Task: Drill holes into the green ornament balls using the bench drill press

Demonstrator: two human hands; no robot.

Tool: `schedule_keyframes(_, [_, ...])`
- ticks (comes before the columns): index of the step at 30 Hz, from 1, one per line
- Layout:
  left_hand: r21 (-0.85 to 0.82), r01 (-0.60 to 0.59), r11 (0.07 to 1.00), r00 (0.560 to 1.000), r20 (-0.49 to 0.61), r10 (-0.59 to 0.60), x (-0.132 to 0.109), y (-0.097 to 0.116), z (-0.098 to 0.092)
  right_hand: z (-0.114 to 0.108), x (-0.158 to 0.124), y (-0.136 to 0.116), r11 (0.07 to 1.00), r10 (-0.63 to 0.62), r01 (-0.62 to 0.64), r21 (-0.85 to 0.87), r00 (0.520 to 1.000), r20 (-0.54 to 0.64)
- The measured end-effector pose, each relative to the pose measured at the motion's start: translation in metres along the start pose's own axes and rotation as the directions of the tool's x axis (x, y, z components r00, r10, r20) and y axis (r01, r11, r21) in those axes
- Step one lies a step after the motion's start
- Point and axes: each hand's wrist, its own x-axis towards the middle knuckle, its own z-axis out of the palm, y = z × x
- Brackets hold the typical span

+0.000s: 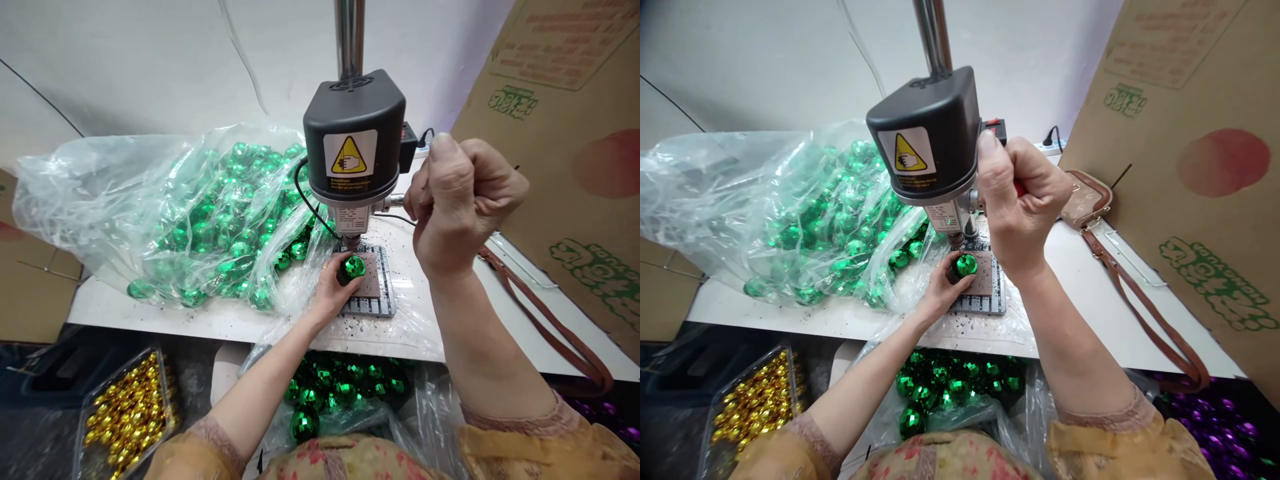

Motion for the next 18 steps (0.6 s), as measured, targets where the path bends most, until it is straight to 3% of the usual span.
schedule_keyframes(7, [-0.027, 0.021, 0.999, 1.0, 0.016, -0.021, -0.001, 0.001, -0.001, -0.003, -0.006, 0.0, 0.999, 0.017, -0.017, -0.028, 1.0, -0.012])
schedule_keyframes(18, [-0.043, 0.032, 0.999, 0.999, 0.032, -0.031, -0.002, -0.001, 0.0, -0.008, -0.029, 0.007, 0.991, -0.108, 0.101, -0.089, 0.991, -0.083])
